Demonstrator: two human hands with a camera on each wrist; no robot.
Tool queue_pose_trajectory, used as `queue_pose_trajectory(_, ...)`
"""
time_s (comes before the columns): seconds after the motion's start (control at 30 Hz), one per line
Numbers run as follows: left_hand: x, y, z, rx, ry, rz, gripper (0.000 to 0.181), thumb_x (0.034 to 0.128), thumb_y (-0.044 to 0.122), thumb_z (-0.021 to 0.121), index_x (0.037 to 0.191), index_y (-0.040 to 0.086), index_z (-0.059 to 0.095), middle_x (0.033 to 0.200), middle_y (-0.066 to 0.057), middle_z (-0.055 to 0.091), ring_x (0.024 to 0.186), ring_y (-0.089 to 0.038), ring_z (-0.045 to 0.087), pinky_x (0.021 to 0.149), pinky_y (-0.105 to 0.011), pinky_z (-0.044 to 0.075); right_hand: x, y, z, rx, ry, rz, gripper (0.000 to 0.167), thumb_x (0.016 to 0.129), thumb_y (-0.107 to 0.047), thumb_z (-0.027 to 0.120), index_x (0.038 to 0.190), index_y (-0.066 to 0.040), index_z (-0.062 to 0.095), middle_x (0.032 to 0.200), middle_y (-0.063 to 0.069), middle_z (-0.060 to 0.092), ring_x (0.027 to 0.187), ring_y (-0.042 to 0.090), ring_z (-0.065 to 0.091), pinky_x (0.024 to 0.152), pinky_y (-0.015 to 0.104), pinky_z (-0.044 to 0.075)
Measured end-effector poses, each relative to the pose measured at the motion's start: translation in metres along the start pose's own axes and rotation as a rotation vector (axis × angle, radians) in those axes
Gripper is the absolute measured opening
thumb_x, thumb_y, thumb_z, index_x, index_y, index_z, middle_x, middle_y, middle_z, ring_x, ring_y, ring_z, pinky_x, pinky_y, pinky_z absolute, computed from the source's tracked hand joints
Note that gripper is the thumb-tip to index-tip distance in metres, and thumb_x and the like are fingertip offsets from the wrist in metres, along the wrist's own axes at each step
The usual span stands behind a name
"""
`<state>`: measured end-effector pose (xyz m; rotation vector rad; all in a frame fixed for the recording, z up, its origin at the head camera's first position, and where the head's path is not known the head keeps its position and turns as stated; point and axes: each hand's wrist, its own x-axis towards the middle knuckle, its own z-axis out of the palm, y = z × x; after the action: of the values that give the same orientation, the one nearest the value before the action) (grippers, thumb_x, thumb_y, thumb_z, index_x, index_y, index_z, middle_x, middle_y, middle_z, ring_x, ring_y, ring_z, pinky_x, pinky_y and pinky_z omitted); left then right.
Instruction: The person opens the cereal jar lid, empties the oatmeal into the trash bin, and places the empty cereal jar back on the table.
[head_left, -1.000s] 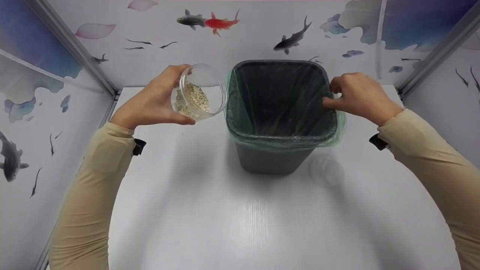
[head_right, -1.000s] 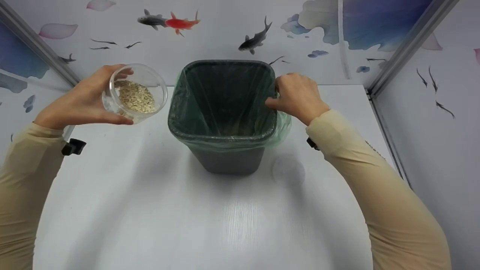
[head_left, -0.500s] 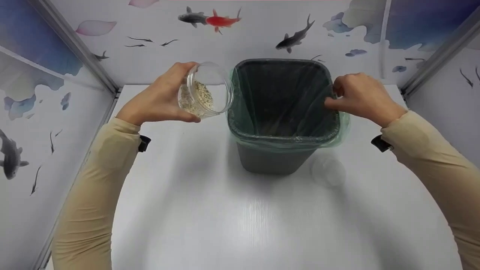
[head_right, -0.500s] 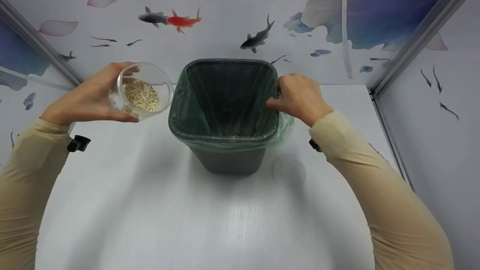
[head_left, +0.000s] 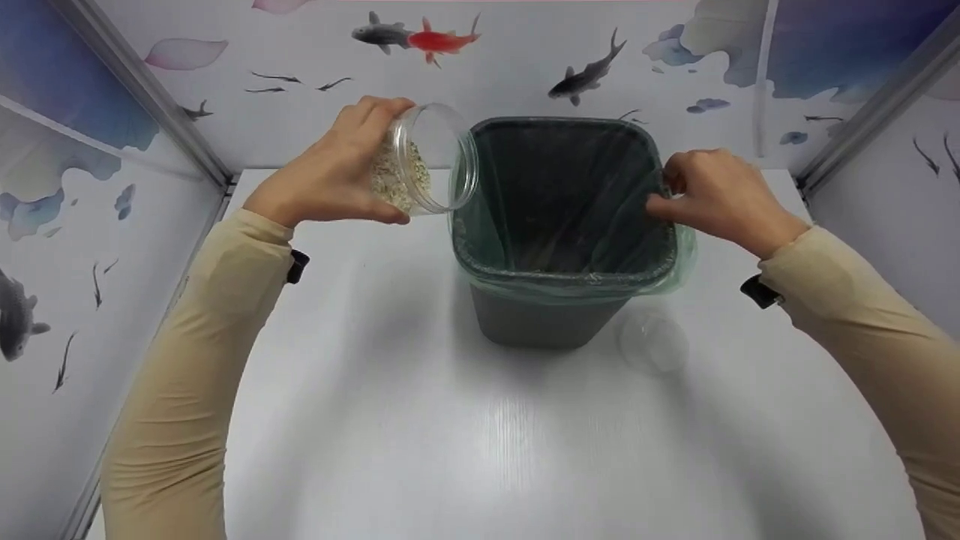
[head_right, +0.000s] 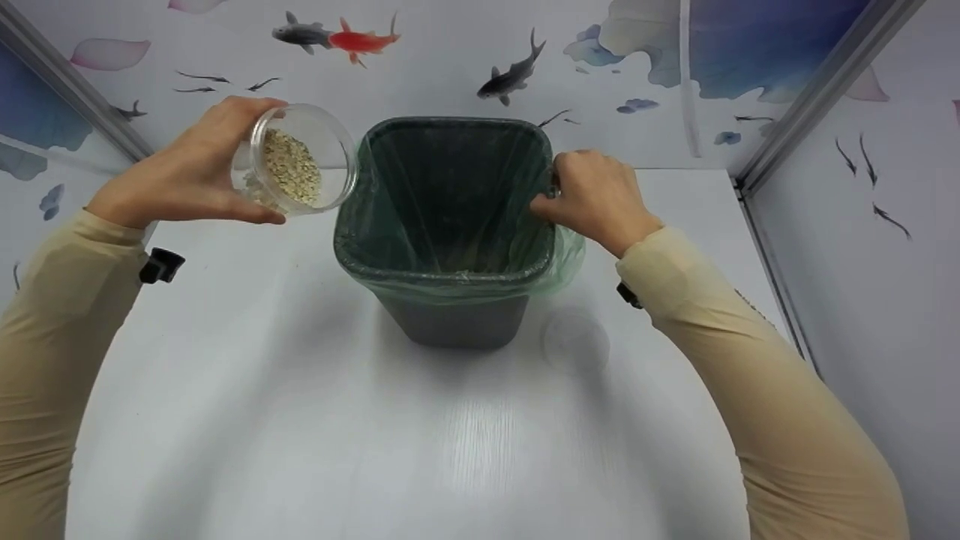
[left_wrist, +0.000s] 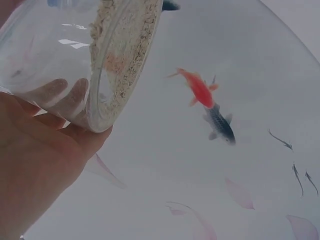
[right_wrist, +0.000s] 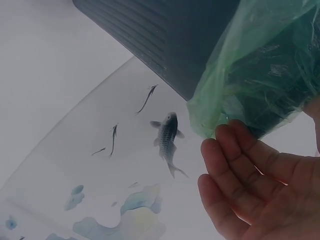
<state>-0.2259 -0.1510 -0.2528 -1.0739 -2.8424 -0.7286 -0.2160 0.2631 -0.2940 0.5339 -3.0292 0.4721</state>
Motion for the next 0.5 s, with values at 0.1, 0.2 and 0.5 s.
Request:
queue_pose_trajectory(0.1, 0.004, 0.003, -0.001, 0.015, -0.008, 0.000, 0.105, 0.0606, 0.017, 0.090, 0.145, 0.002, 0.029, 0.138, -0.016, 0.037, 0.123, -0.031, 0.033, 0.102, -0.046, 0.036, -0.001, 0.000, 0.002, -0.007, 0.018, -0.005, 0.024, 0.084, -0.024, 0.062, 0.087, 0.000, 0.063, 0.078, 0.013, 0.063, 0.065, 0.026, 0.055, 0.054, 0.042, 0.043)
queue_pose_trajectory(0.2, 0.006, 0.006, -0.001, 0.022, -0.015, 0.005, 0.105, 0.0603, 0.018, 0.090, 0.144, 0.002, 0.030, 0.138, -0.016, 0.038, 0.123, -0.031, 0.033, 0.102, -0.046, 0.036, -0.002, -0.001, 0.003, -0.016, 0.035, -0.010, 0.021, 0.083, -0.023, 0.062, 0.079, -0.002, 0.062, 0.067, 0.008, 0.058, 0.057, 0.023, 0.050, 0.048, 0.037, 0.038)
queue_pose_trajectory(0.5, 0.012, 0.011, 0.002, 0.044, -0.021, 0.012, 0.106, 0.0580, 0.021, 0.091, 0.144, 0.003, 0.031, 0.136, -0.017, 0.039, 0.123, -0.031, 0.033, 0.102, -0.045, 0.036, -0.002, -0.001, 0.004, -0.004, 0.051, -0.006, 0.020, 0.083, -0.020, 0.061, 0.071, -0.004, 0.061, 0.056, 0.004, 0.050, 0.052, 0.022, 0.045, 0.046, 0.035, 0.034)
